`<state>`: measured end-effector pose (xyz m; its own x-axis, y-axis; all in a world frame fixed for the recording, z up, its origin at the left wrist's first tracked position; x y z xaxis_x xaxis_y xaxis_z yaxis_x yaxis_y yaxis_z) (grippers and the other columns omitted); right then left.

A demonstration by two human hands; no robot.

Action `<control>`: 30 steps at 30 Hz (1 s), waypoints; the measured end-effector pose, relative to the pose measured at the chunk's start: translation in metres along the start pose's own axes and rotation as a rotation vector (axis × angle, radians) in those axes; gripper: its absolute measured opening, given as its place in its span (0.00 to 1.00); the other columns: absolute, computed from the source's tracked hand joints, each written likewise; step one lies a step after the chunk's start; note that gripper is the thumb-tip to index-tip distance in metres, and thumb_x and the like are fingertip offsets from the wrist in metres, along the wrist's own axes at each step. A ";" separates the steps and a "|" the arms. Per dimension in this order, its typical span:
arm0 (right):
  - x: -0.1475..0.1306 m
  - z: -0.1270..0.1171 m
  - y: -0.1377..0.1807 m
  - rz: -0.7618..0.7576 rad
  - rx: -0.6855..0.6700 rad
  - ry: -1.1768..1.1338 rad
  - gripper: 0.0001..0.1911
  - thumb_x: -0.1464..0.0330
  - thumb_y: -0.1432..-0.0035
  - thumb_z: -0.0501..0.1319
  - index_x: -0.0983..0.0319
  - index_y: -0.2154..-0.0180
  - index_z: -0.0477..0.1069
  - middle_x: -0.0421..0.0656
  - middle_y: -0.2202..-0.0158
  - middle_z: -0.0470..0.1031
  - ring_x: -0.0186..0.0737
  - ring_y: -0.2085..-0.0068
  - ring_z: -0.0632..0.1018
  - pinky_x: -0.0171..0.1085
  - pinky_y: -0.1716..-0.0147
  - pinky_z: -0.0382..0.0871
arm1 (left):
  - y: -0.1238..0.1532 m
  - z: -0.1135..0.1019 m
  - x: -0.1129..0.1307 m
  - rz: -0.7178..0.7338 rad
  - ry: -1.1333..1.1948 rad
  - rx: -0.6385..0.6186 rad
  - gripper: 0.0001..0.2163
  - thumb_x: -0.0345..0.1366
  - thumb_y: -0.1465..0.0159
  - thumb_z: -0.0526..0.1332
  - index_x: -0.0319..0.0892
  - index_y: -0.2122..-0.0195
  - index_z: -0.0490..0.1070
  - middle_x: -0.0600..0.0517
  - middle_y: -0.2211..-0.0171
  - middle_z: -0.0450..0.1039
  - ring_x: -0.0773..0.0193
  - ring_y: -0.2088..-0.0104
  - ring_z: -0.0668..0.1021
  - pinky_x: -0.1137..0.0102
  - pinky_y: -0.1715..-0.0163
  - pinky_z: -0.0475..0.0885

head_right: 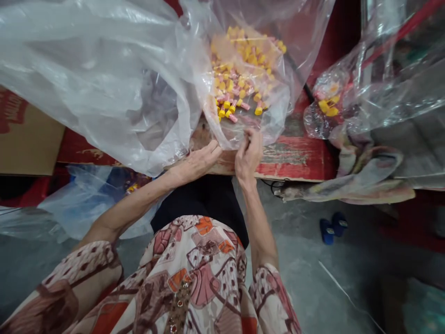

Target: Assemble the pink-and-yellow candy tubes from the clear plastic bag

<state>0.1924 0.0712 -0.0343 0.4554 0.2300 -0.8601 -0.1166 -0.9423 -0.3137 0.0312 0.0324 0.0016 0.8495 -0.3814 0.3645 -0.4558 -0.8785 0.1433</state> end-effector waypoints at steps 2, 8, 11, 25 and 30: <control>-0.001 0.027 -0.033 -0.073 -0.116 0.023 0.18 0.66 0.19 0.52 0.56 0.36 0.73 0.56 0.37 0.75 0.51 0.35 0.76 0.54 0.33 0.72 | -0.005 -0.005 -0.020 -0.021 0.133 -0.002 0.07 0.23 0.27 0.61 0.42 0.54 0.71 0.45 0.49 0.75 0.57 0.49 0.81 0.66 0.50 0.77; 0.008 0.084 -0.078 -0.079 -0.406 0.269 0.20 0.68 0.18 0.51 0.70 0.36 0.74 0.55 0.37 0.74 0.41 0.40 0.79 0.40 0.39 0.69 | 0.015 -0.031 -0.044 -0.077 0.325 0.229 0.02 0.32 0.24 0.63 0.42 0.56 0.71 0.51 0.57 0.75 0.64 0.60 0.78 0.71 0.56 0.75; 0.007 0.063 -0.074 -0.053 -0.303 0.238 0.21 0.71 0.22 0.54 0.65 0.34 0.72 0.55 0.40 0.79 0.44 0.43 0.80 0.44 0.39 0.72 | 0.021 -0.023 -0.017 -0.102 0.099 0.210 0.02 0.29 0.24 0.60 0.42 0.55 0.70 0.47 0.53 0.74 0.61 0.56 0.79 0.68 0.54 0.76; -0.034 0.058 0.043 0.019 -0.214 -0.071 0.17 0.53 0.25 0.55 0.58 0.53 0.74 0.47 0.61 0.82 0.46 0.63 0.81 0.43 0.57 0.79 | 0.046 -0.024 -0.020 -0.231 0.024 0.250 0.18 0.25 0.32 0.57 0.41 0.43 0.76 0.44 0.48 0.81 0.56 0.50 0.84 0.66 0.49 0.79; -0.040 0.064 0.043 -0.018 -0.232 0.035 0.11 0.65 0.26 0.57 0.59 0.53 0.78 0.50 0.56 0.85 0.48 0.56 0.85 0.42 0.51 0.80 | 0.063 -0.099 -0.100 -0.641 -0.096 0.454 0.14 0.38 0.22 0.50 0.43 0.47 0.75 0.50 0.60 0.81 0.57 0.62 0.81 0.68 0.61 0.70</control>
<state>0.1130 0.0374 -0.0391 0.4866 0.2426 -0.8393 0.0960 -0.9697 -0.2247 -0.1084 0.0437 0.0659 0.9386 0.2338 0.2535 0.2655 -0.9591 -0.0985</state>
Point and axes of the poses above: each hand's wrist, its own y-axis away from the middle knuckle, its own z-axis out of the palm, x = y × z, the point moved 7 cm from there along -y, towards the middle knuckle
